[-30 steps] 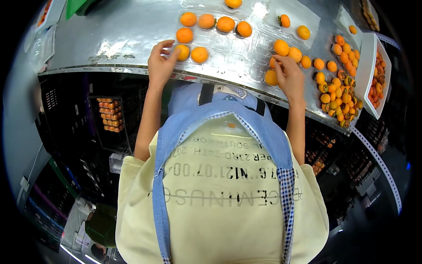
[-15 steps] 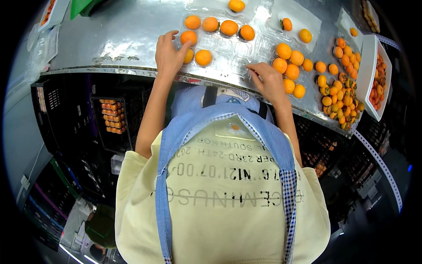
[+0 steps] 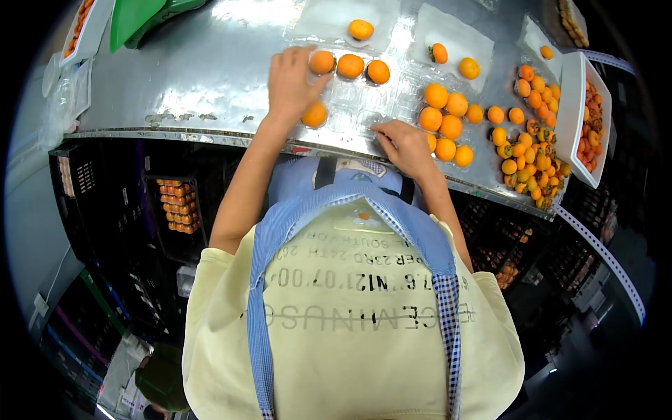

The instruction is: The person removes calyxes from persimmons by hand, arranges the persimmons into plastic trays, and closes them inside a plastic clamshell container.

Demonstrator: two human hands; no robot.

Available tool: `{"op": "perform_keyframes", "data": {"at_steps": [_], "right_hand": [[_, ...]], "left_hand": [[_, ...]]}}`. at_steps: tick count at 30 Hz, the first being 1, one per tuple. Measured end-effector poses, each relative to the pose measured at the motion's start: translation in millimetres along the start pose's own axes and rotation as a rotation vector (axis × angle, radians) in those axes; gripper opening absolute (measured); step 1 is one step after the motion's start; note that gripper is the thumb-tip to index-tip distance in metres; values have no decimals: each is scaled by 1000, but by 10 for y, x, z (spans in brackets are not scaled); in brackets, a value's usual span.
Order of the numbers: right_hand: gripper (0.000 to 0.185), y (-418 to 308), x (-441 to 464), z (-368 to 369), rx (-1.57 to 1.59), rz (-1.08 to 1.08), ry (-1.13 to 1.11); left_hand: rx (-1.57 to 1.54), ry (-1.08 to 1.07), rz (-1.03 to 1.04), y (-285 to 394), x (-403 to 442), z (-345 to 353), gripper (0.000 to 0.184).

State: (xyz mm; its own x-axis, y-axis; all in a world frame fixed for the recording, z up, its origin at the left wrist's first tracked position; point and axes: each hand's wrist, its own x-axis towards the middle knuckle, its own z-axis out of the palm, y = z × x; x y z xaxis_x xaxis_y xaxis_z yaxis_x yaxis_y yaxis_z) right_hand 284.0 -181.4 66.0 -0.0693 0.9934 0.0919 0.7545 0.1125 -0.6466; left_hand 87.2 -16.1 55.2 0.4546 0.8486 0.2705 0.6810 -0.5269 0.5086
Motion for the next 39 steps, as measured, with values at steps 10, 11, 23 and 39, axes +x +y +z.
{"op": "perform_keyframes", "data": {"at_steps": [10,11,23,39], "right_hand": [[13,42,4,-42,-14,12,-9],[14,55,-11,-38,-14,31,-23],[14,-2,59,-117,130,127,90],[58,-571,471,-446,757,117,298]], "left_hand": [[157,-446,375,140,506,376,53],[139,-375,439,135,514,385,32],[-1634,-481,-433,448,366,-294,42],[-2146,-646,-605,850,-103,-387,58]]}}
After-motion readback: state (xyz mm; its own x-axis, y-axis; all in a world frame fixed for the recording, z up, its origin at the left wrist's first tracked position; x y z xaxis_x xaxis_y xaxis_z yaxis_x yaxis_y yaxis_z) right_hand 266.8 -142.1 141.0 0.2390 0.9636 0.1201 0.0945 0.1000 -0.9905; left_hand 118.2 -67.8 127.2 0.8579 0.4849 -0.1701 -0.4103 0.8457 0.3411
